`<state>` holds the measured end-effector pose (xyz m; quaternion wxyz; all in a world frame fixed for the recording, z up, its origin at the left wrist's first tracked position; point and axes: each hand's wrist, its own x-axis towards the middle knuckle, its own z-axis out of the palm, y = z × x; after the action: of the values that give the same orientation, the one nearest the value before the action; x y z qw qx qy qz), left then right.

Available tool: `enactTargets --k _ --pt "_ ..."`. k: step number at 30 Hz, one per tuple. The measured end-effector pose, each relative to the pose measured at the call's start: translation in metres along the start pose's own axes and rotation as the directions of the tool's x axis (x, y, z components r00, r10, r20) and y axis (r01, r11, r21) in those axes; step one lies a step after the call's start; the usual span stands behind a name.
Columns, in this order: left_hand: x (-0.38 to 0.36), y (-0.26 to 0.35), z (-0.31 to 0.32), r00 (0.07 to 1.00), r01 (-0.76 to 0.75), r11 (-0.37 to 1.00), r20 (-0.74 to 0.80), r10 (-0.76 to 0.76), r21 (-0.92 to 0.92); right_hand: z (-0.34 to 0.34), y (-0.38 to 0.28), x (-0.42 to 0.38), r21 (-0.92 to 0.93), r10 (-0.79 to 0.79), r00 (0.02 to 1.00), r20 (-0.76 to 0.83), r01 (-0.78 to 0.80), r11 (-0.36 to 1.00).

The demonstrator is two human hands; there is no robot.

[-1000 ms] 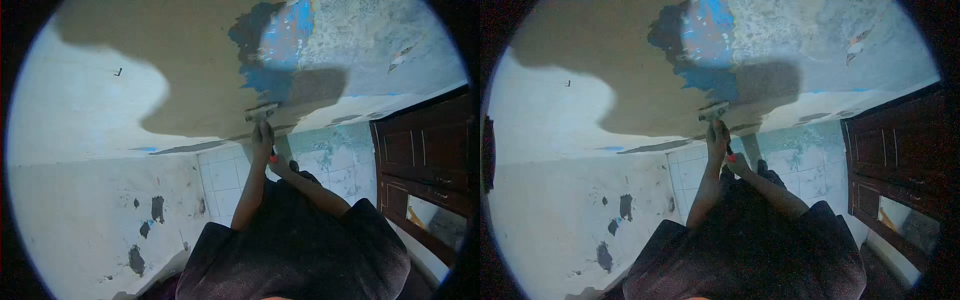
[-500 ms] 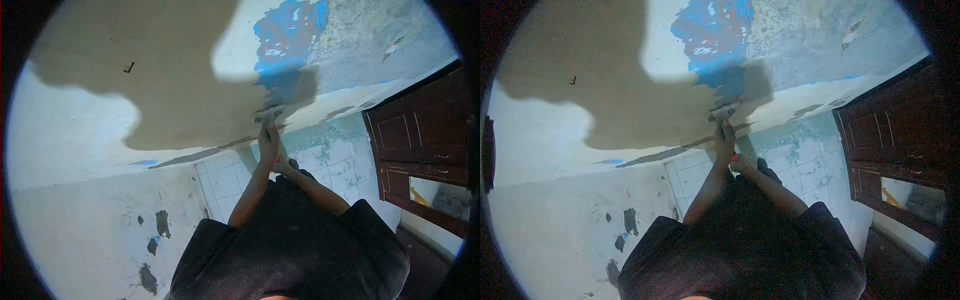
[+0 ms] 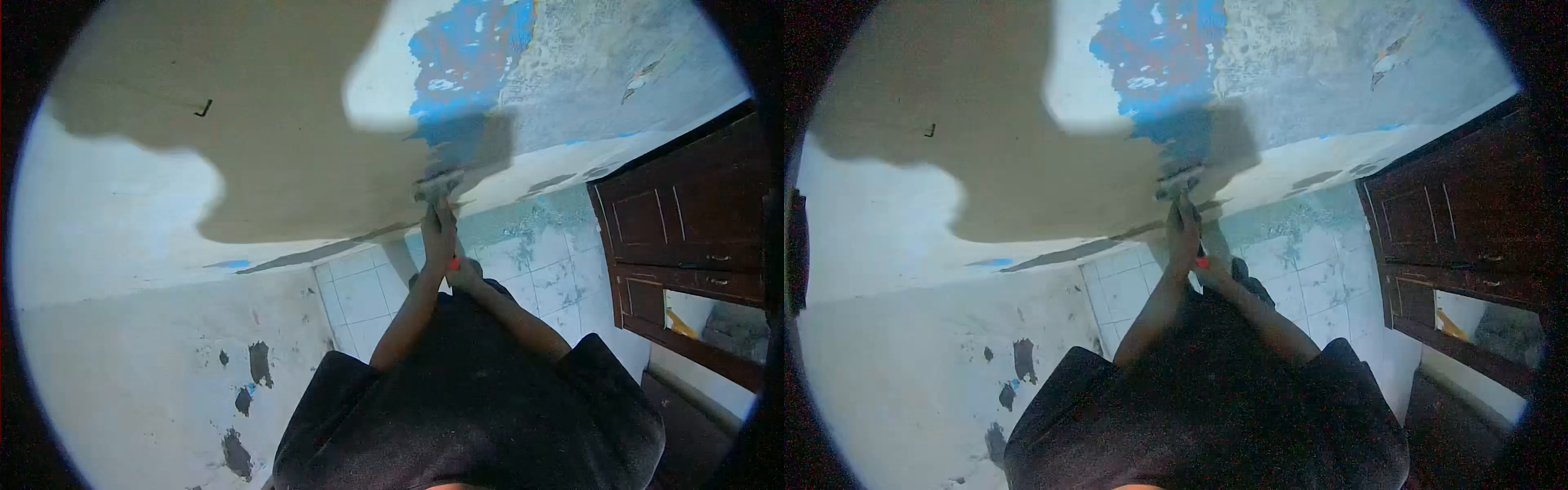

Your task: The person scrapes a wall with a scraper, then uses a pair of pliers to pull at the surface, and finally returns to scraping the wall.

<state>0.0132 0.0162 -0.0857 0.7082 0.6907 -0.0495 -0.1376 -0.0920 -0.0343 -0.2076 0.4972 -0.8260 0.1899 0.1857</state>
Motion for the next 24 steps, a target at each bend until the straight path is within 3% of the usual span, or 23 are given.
enactTargets --k 1,3,4,6,7,9,10,11,13,14,15,17,18,19,21,22,23,24 --pt "0.002 0.004 0.003 1.0 0.009 1.0 -0.004 -0.009 0.004 0.031 0.049 0.029 0.436 -0.081 0.997 -0.003 0.075 0.897" --pt "0.011 0.005 0.01 0.995 -0.091 0.996 -0.032 0.091 0.008 0.034 0.049 0.036 0.571 -0.23 0.954 -0.193 0.3 0.764" --pt "0.007 -0.002 0.009 0.995 -0.092 0.993 -0.041 0.095 0.068 0.037 0.053 0.033 0.574 -0.23 0.954 -0.194 0.3 0.762" --pt "0.0 -0.012 0.011 0.999 -0.024 1.0 -0.042 0.025 0.018 0.045 0.073 0.044 0.258 0.003 1.0 0.012 -0.006 0.966" --pt "-0.002 -0.017 0.011 0.997 0.058 0.998 -0.047 -0.059 -0.036 0.04 0.073 0.041 0.259 -0.001 1.0 0.008 -0.001 0.966" --pt "0.002 -0.02 0.01 0.995 0.084 0.993 -0.048 -0.088 -0.079 0.008 0.039 0.014 0.132 -0.224 0.972 -0.065 0.231 0.964" --pt "0.001 -0.016 0.009 0.996 0.059 0.998 -0.067 -0.062 -0.037 0.017 0.055 0.025 0.179 -0.238 0.967 0.094 0.219 0.959" --pt "-0.002 -0.011 0.008 0.995 0.039 0.999 -0.089 -0.039 0.005 0.012 0.047 0.015 0.179 -0.232 0.967 0.105 0.211 0.961" --pt "0.0 -0.007 0.009 0.994 0.055 0.998 -0.092 -0.054 0.011 -0.009 0.007 -0.004 0.519 -0.167 0.975 0.148 0.067 0.852" --pt "-0.001 -0.006 0.01 0.995 0.057 0.997 -0.084 -0.062 -0.06 -0.007 0.007 0.003 0.322 -0.018 0.993 0.117 -0.021 0.946" --pt "-0.002 -0.006 0.012 0.995 0.061 0.989 -0.075 -0.071 -0.132 -0.006 0.011 0.0 0.32 -0.014 0.993 0.121 -0.026 0.947" --pt "0.006 -0.004 0.013 0.994 0.038 0.994 -0.096 -0.048 -0.104 -0.01 0.012 0.003 0.388 -0.098 0.993 0.069 0.064 0.92" --pt "0.007 0.021 0.014 0.996 0.033 0.992 -0.081 -0.043 -0.119 -0.008 0.016 0.006 0.097 -0.288 0.955 -0.064 0.293 0.951" --pt "0.003 0.034 0.014 0.997 0.039 0.991 -0.068 -0.048 -0.131 -0.007 0.013 0.01 0.097 -0.285 0.957 -0.058 0.289 0.952" --pt "-0.007 0.024 0.011 0.996 0.05 0.994 -0.069 -0.057 -0.101 0.003 0.008 0.018 0.22 -0.079 0.99 -0.121 0.104 0.97" --pt "-0.002 0.019 0.01 0.998 0.031 0.997 -0.058 -0.035 -0.072 0.007 0.03 0.034 0.15 -0.196 0.981 0.012 0.192 0.97" --pt "0.005 0.011 0.011 0.999 0.011 0.999 -0.043 -0.012 -0.042 0.003 0.036 0.035 0.15 -0.207 0.978 0.002 0.204 0.967" --pt "0.01 -0.029 0.011 0.997 0.018 0.996 -0.074 -0.025 -0.09 0.005 0.042 0.028 0.506 -0.1 0.99 0.101 0.035 0.862"
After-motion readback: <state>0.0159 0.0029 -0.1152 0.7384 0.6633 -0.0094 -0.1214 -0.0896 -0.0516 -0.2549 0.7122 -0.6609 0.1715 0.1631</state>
